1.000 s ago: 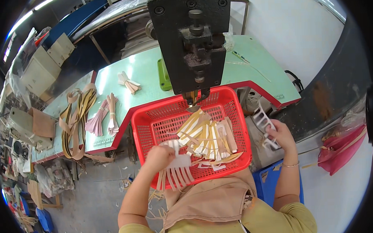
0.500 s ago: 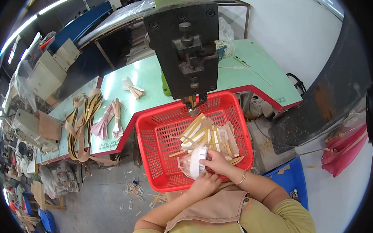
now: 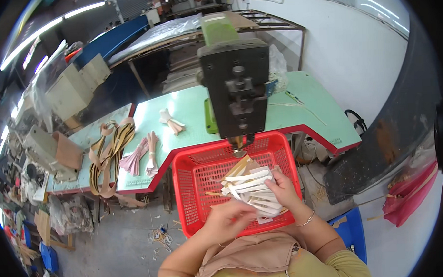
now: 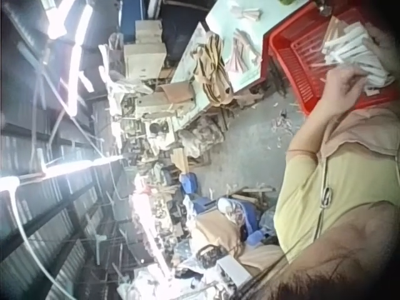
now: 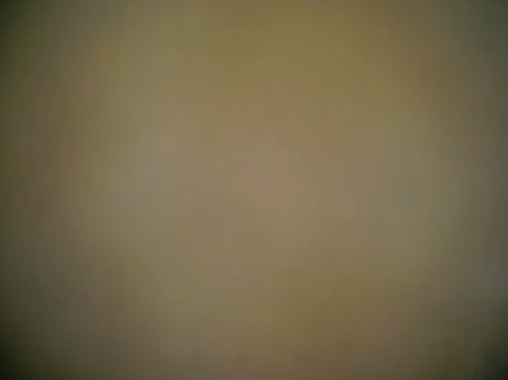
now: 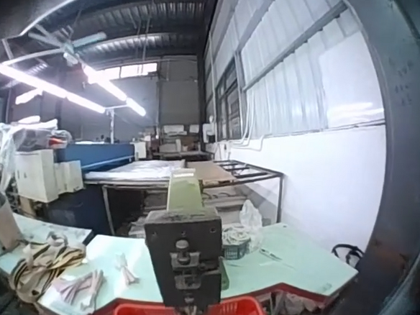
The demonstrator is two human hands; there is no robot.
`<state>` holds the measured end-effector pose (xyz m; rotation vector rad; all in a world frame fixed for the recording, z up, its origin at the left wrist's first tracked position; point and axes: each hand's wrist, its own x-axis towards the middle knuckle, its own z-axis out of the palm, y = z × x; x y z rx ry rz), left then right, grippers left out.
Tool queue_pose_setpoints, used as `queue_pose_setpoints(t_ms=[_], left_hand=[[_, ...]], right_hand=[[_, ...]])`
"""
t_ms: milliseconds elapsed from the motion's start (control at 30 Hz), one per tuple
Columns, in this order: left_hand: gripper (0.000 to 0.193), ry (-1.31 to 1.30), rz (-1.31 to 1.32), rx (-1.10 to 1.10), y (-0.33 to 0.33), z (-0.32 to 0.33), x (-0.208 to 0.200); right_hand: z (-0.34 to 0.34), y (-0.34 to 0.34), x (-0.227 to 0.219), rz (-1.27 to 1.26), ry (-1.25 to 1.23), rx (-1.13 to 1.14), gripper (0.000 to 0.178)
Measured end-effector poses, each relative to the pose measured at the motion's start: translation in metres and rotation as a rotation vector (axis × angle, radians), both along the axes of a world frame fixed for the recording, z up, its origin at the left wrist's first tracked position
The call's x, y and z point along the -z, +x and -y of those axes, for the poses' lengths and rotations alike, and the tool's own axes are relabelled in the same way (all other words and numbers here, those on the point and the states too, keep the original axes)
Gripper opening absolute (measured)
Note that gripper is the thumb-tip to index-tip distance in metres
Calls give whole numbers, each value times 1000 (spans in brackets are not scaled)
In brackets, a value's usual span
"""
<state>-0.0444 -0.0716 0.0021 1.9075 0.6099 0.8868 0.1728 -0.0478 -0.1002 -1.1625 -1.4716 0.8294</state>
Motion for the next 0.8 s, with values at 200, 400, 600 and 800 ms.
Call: queue_pose_setpoints(t_ms=[200,400,600,800], left_hand=[[19,693,-769,740,17,30,-108],[13,-189,211,114,-51,47,-145],[14,38,-377,384,-16,5,-127],[20,459,-915,737,64,-6,-142]], right_hand=[[0,-23,11,-177,-248,-166,17],[-14,-102,36,-200,-395,-529,17],[-16,-83,7,-241,-367,-455,17],[30,-14,-61,-281,-287,-211,17]])
